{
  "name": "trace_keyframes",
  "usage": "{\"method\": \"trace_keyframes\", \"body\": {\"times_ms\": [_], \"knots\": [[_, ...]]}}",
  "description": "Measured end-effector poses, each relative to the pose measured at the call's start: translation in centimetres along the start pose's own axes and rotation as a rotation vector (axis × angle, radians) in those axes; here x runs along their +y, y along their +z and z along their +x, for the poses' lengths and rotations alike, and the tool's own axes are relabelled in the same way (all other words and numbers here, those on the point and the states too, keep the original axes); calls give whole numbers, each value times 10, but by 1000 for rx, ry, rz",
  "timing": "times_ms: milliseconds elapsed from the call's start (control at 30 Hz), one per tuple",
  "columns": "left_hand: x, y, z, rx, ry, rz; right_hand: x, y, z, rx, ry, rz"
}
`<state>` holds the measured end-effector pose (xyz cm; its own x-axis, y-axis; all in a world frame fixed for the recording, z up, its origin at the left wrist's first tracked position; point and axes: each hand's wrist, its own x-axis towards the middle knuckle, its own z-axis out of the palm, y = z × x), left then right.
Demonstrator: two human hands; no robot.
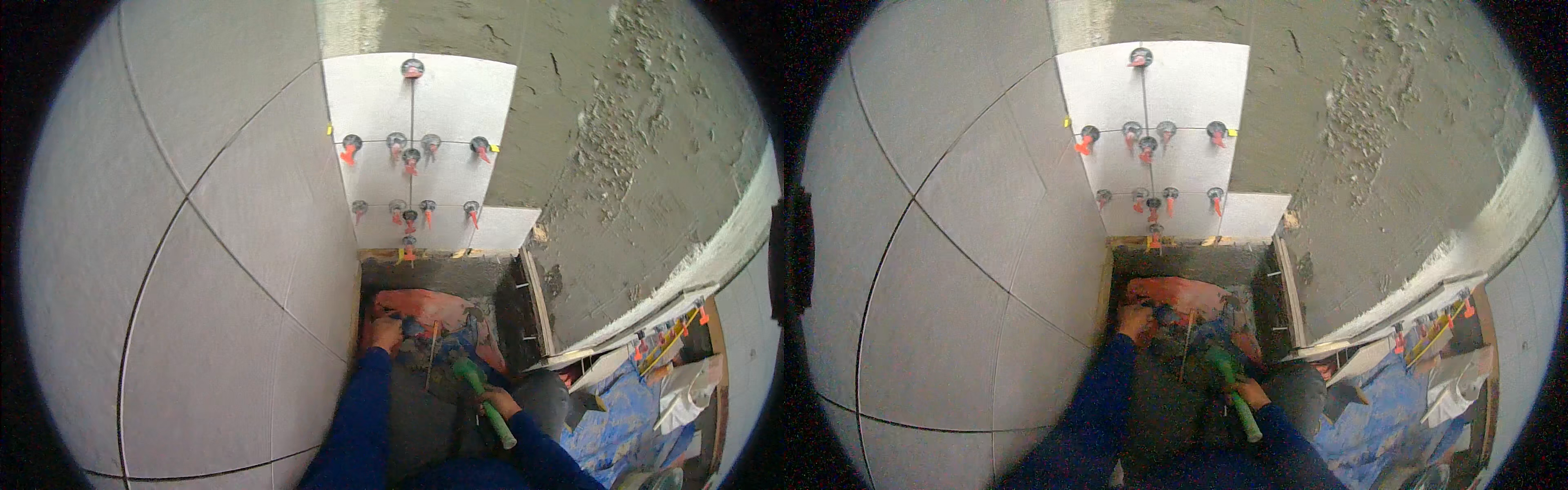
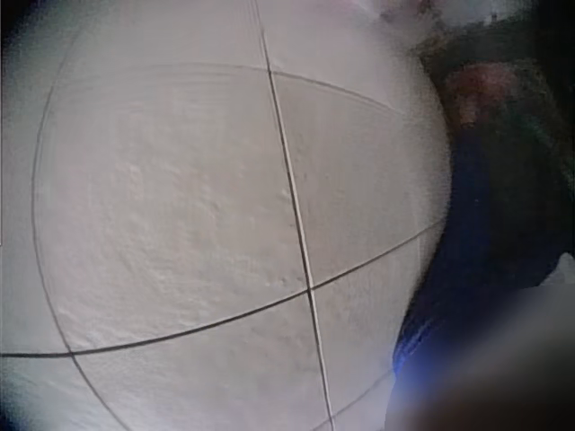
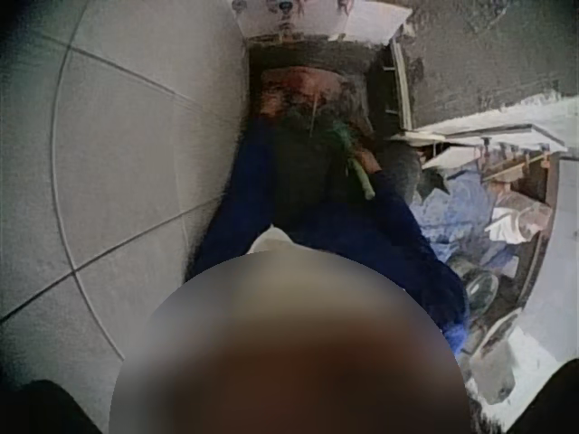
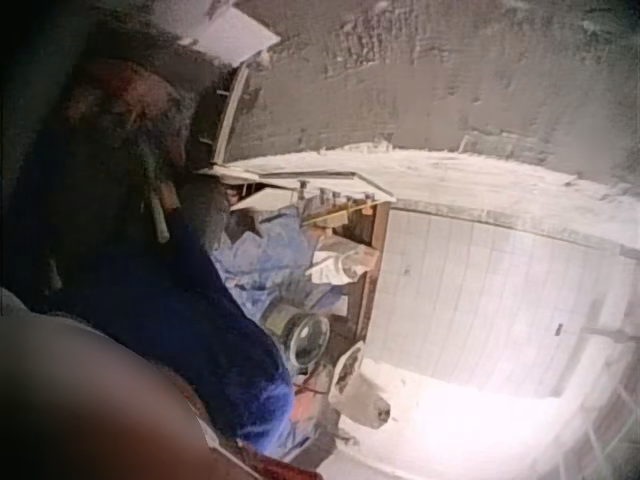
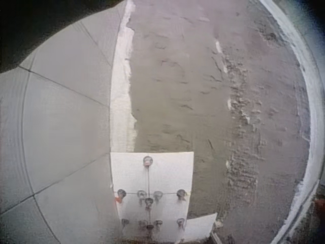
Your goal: The person installs a white ceramic tile onto a wall covered with adhesive. They press the tile into place, insert and tighten red tile leveling clips, and use a green rubber mallet to tap the tile for alignment. The person then applies additional adhesive to the wall with a trowel.
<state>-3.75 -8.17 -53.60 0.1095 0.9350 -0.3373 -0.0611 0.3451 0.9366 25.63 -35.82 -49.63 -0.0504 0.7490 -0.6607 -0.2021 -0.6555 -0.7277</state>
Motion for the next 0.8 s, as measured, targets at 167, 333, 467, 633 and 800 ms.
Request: {"method": "trace_keyframes", "body": {"times_ms": [167, 333, 467, 633, 800], "knots": [[-16, 0, 12, -36, -46, 13, 14, -13, 11, 136, -49, -275], [-1, 3, 2, -65, 93, -15, 15, -10, 14, 151, 103, 284], [19, 5, -16, -2, -98, 305, 14, -10, 14, 51, 63, 254], [21, 3, -11, -82, 272, 232, 12, -11, 16, 33, 40, 148], [11, 1, -4, 27, -22, 184, 11, -10, 7, 34, -249, -504]]}}
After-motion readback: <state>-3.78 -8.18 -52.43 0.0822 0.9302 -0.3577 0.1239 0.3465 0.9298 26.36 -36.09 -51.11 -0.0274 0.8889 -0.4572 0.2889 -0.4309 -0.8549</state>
